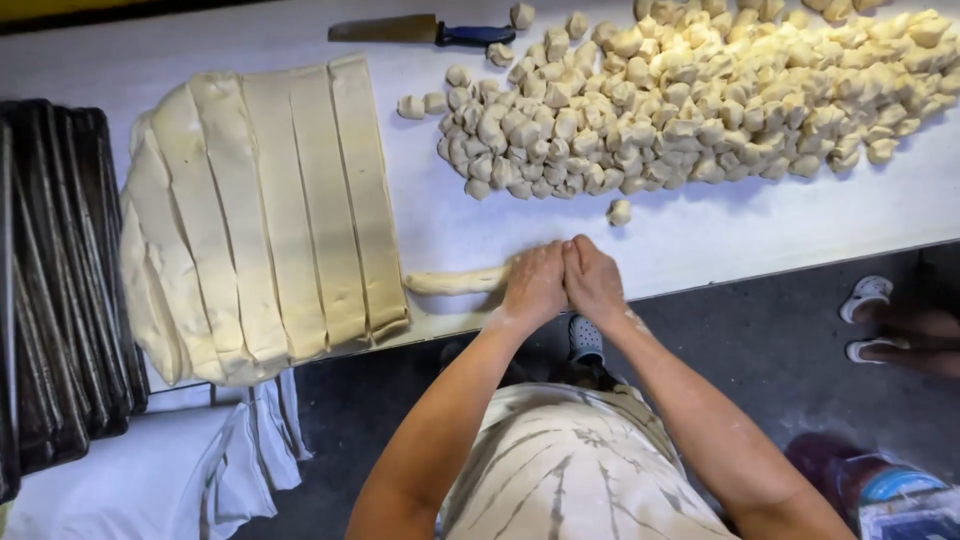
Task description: Rapidly pinching off small, uniform pieces of dough from long strips and accumulating them in a pile on a work surface.
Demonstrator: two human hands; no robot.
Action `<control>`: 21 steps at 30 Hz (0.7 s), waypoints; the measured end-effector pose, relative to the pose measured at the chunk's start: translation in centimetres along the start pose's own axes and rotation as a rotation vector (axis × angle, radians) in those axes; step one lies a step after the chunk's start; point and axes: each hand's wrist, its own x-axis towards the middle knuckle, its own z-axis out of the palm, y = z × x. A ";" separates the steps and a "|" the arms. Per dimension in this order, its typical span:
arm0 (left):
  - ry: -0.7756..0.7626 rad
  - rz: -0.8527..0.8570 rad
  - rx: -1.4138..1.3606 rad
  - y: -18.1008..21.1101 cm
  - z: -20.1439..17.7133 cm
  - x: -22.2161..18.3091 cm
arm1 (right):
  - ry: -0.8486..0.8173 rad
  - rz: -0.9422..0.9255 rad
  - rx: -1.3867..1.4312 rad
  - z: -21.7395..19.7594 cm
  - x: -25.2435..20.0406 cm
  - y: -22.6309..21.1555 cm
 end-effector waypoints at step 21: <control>0.139 0.053 -0.075 -1.1 -5.4 -1.7 | -0.100 0.038 0.163 1.1 -0.7 -3.1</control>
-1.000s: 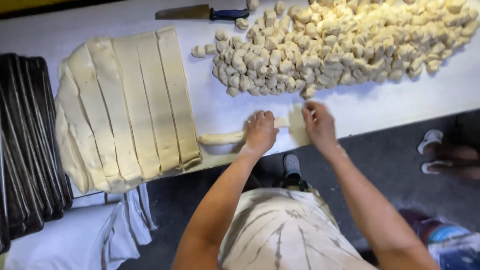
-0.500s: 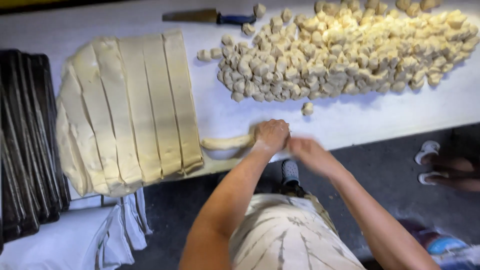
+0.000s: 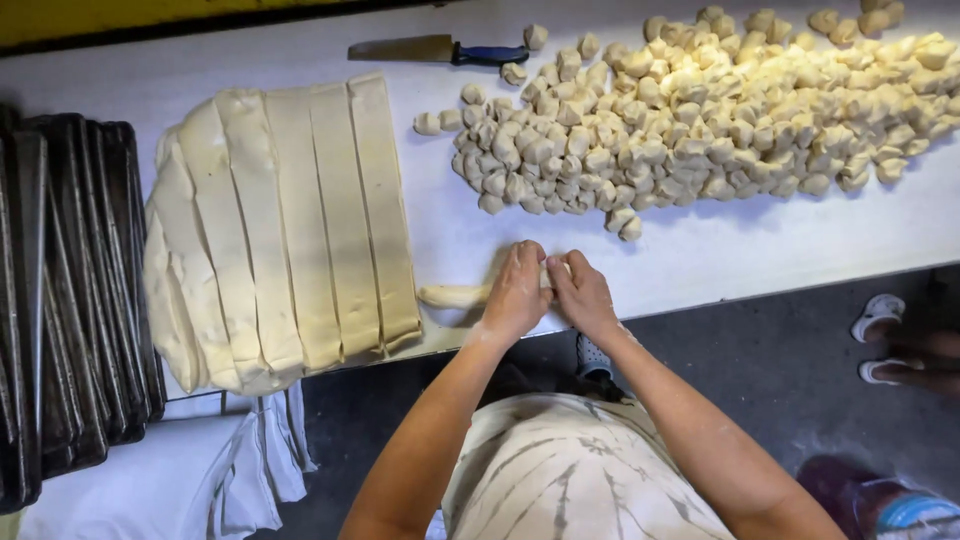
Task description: Rapidly pinching off small, uniform pieces of dough from long strips and accumulating them in a pile on a work surface.
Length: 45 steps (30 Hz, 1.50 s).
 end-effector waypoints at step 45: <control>0.139 0.021 0.681 -3.3 2.0 -1.7 | 0.272 -0.374 -0.188 -5.8 0.2 0.4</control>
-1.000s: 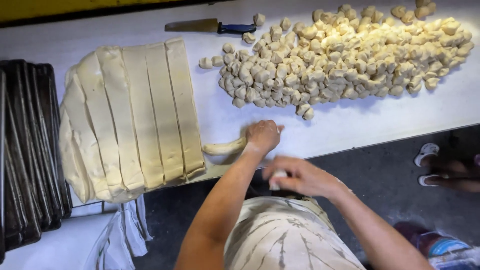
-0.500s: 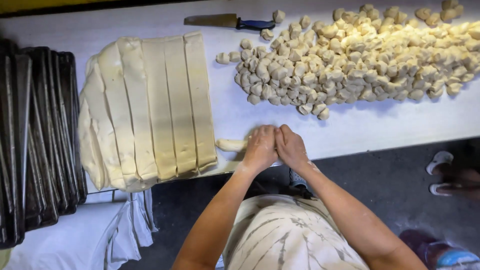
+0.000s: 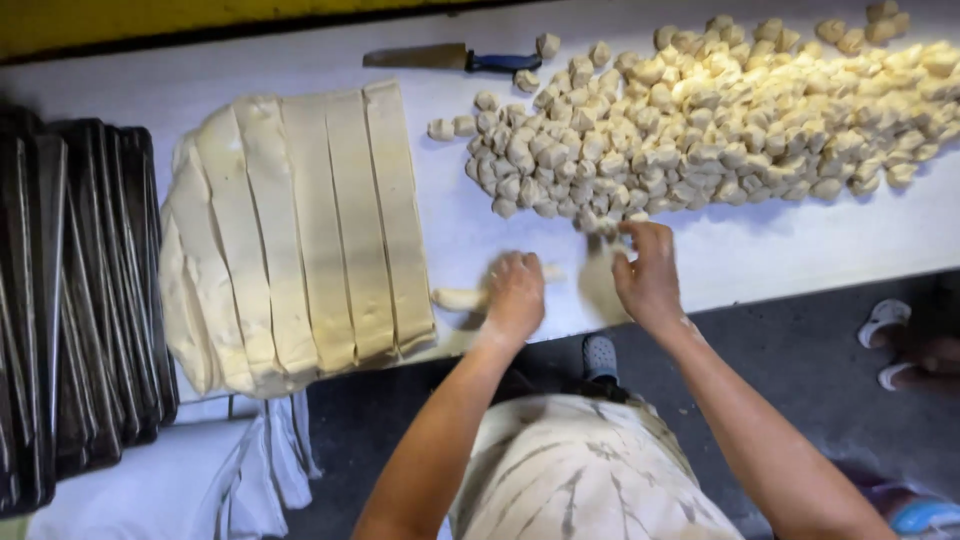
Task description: Rapidly pinching off small, uniform pieces of dough from long strips and accumulating them in a pile on a work surface.
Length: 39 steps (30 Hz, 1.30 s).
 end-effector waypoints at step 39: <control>-0.538 -0.140 -0.279 -1.6 -2.4 2.6 | -0.618 0.337 0.183 7.3 0.8 -1.3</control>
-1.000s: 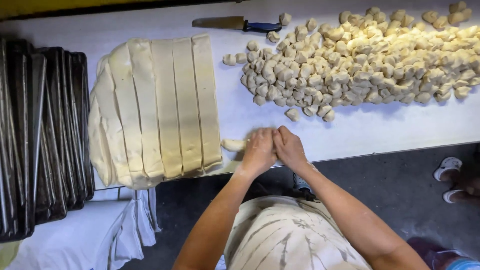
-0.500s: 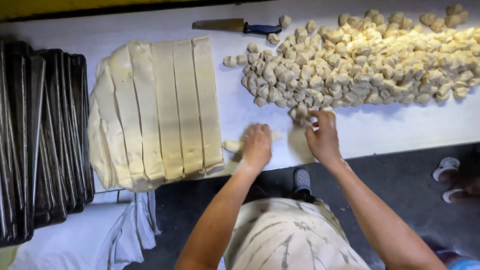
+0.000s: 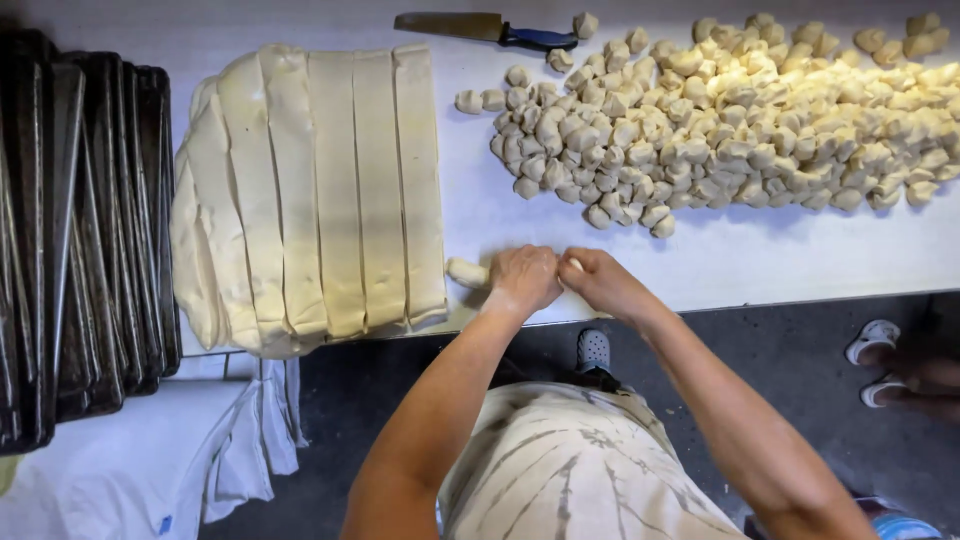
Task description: Rapidly pinching off small, uniform pieces of dough from long strips and accumulating them in a pile on a work surface.
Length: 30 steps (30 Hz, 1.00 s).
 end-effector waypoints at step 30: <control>-0.108 -0.159 -0.119 0.0 -5.3 -0.6 | -0.110 -0.295 0.000 -0.8 -10.3 -11.1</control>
